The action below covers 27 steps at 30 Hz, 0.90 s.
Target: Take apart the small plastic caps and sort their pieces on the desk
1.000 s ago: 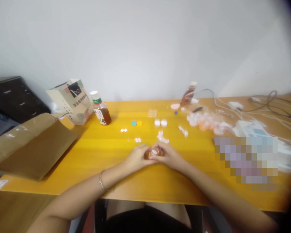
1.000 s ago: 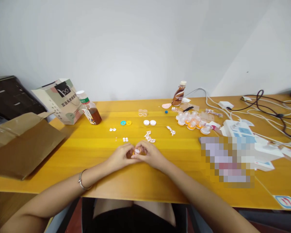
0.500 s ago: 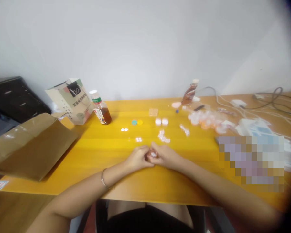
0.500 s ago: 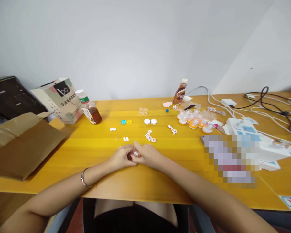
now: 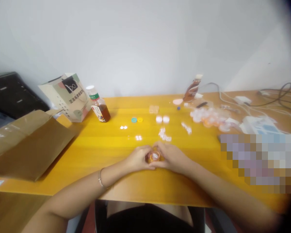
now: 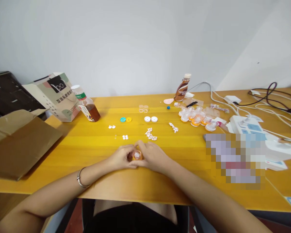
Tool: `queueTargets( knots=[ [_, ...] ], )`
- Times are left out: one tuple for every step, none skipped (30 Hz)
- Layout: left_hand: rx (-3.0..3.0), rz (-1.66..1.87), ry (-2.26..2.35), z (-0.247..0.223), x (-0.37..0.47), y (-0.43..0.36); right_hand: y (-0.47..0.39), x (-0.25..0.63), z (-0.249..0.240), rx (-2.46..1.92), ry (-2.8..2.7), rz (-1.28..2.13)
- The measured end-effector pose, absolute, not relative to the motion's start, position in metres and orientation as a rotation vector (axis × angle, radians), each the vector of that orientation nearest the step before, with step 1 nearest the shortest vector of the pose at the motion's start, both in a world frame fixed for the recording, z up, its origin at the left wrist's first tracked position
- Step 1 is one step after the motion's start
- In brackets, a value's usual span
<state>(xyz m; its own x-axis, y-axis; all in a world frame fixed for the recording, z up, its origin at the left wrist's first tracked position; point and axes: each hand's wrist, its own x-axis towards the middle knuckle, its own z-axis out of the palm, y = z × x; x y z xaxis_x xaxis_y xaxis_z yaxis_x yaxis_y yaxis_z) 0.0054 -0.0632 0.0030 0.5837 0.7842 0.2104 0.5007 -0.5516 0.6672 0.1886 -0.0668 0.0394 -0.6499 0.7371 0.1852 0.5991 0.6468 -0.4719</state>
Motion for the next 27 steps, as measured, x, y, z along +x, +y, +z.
queueTargets(
  knots=[
    [2.261,0.667,1.021,0.0035,0.0054,-0.0634,-0.0678,0.1878,0.0393,-1.055,-2.514,0.512],
    [2.261,0.663,1.021,0.0041,0.0056,-0.0638,-0.0687,0.1873,0.0394,-1.022,-2.526,0.51],
    [2.262,0.661,1.017,0.0048,0.0058,-0.0643,-0.0693,0.1872,0.0398,-0.978,-2.532,0.512],
    [2.261,0.664,1.013,0.0056,0.006,-0.065,-0.0697,0.1877,0.0405,-0.944,-2.522,0.51],
    [2.258,0.669,1.015,0.0063,0.0061,-0.0657,-0.0699,0.1886,0.0413,-0.93,-2.498,0.502],
    [2.255,0.672,1.021,0.007,0.0063,-0.0665,-0.0699,0.1899,0.0421,-0.927,-2.465,0.489],
    [2.251,0.677,1.03,0.0075,0.0064,-0.0671,-0.0698,0.1913,0.0429,-0.923,-2.436,0.481],
    [2.248,0.681,1.038,0.008,0.0064,-0.0677,-0.0696,0.1926,0.0436,-0.912,-2.414,0.474],
    [2.247,0.68,1.043,0.0084,0.0064,-0.068,-0.0696,0.1935,0.0441,-0.899,-2.398,0.469],
    [2.249,0.672,1.046,0.0087,0.0063,-0.0682,-0.0696,0.194,0.0444,-0.892,-2.39,0.466],
    [2.251,0.662,1.047,0.0091,0.0063,-0.0681,-0.0698,0.194,0.0446,-0.898,-2.391,0.466],
    [2.253,0.649,1.043,0.0094,0.0063,-0.0679,-0.0701,0.1934,0.0447,-0.912,-2.404,0.472],
    [2.255,0.64,1.041,0.0098,0.0063,-0.0676,-0.0707,0.1925,0.0447,-0.915,-2.429,0.491],
    [2.258,0.633,1.036,0.0101,0.0063,-0.0673,-0.0714,0.1915,0.0448,-0.895,-2.461,0.518],
    [2.259,0.634,1.032,0.0104,0.0064,-0.067,-0.0722,0.1904,0.0448,-0.851,-2.493,0.543],
    [2.26,0.635,1.023,0.0106,0.0065,-0.0668,-0.073,0.1896,0.0449,-0.81,-2.509,0.553],
    [2.261,0.63,1.013,0.0106,0.0065,-0.0667,-0.0736,0.1892,0.0448,-0.8,-2.505,0.547],
    [2.262,0.625,1.013,0.0106,0.0066,-0.0667,-0.0742,0.1892,0.0447,-0.826,-2.492,0.529],
    [2.261,0.621,1.02,0.0104,0.0066,-0.0669,-0.0745,0.1895,0.0444,-0.872,-2.478,0.51],
    [2.26,0.615,1.032,0.0102,0.0065,-0.0671,-0.0746,0.1901,0.044,-0.912,-2.469,0.502],
    [2.258,0.611,1.047,0.0099,0.0065,-0.0674,-0.0745,0.1908,0.0436,-0.928,-2.469,0.503],
    [2.255,0.613,1.062,0.0097,0.0064,-0.0676,-0.0743,0.1916,0.0431,-0.915,-2.472,0.504],
    [2.252,0.617,1.066,0.0094,0.0062,-0.0678,-0.074,0.1921,0.0427,-0.889,-2.47,0.5],
    [2.248,0.621,1.057,0.0092,0.006,-0.0679,-0.0737,0.1923,0.0424,-0.873,-2.463,0.492],
    [2.245,0.621,1.046,0.009,0.0058,-0.0679,-0.0735,0.1922,0.0422,-0.882,-2.457,0.485],
    [2.241,0.623,1.04,0.0089,0.0055,-0.0678,-0.0735,0.1918,0.042,-0.902,-2.459,0.484],
    [2.238,0.622,1.037,0.0088,0.0054,-0.0677,-0.0735,0.1912,0.042,-0.91,-2.469,0.489]
  ],
)
